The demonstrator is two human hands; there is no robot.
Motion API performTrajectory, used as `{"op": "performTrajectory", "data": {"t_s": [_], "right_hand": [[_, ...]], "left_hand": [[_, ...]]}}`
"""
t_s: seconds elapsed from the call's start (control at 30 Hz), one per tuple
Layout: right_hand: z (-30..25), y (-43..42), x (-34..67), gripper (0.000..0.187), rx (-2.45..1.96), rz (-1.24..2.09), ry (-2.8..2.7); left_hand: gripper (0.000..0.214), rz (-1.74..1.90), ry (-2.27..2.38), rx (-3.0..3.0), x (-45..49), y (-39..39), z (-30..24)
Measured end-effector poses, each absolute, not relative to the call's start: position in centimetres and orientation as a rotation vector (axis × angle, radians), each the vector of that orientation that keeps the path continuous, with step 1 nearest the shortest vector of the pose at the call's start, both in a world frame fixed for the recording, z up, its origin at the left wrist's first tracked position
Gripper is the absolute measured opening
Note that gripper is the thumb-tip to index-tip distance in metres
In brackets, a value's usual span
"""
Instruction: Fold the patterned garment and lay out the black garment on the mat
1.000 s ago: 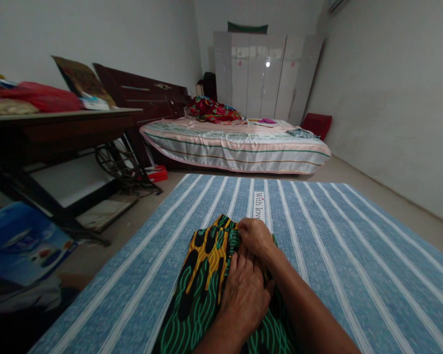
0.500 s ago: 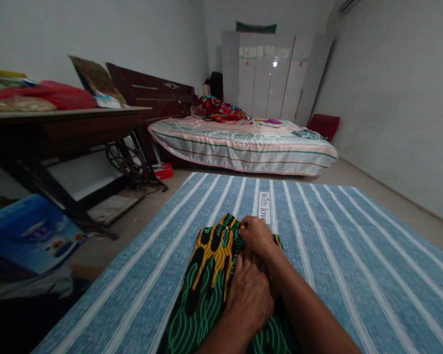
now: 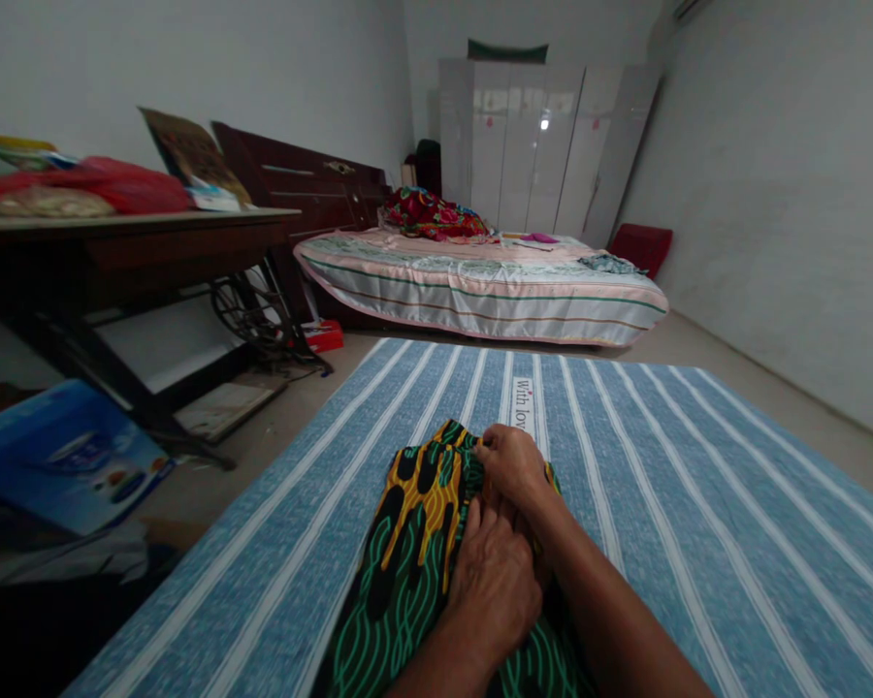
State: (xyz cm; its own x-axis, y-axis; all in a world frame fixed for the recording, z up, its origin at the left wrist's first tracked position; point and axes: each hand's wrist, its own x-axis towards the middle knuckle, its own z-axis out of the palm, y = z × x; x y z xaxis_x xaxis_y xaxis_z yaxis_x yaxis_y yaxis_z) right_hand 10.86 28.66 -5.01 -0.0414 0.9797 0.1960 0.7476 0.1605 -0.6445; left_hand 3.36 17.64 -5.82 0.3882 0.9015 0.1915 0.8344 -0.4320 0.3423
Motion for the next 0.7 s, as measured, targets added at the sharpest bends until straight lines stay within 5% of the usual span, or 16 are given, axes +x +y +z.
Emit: {"op": "performTrajectory", "data": {"t_s": [0.33,0.53,0.7], "right_hand": [[-4.8,28.9,9.6,0.026,-1.619,0.476,-1.848],[-4.3,27.4,10.3,0.02,-1.609,0.268,-1.915],[-6.0,28.5,11.2,0.019,-1.57,0.436,-1.871]], "left_hand": [[0.056,0.512,1.515,2.484,3.4,17.7,-5.7],[0.061,0.486,1.512,2.499,3.4,17.7,-5.7],[0.062,0.429,1.583,2.513,3.4,17.7,-6.0]]}}
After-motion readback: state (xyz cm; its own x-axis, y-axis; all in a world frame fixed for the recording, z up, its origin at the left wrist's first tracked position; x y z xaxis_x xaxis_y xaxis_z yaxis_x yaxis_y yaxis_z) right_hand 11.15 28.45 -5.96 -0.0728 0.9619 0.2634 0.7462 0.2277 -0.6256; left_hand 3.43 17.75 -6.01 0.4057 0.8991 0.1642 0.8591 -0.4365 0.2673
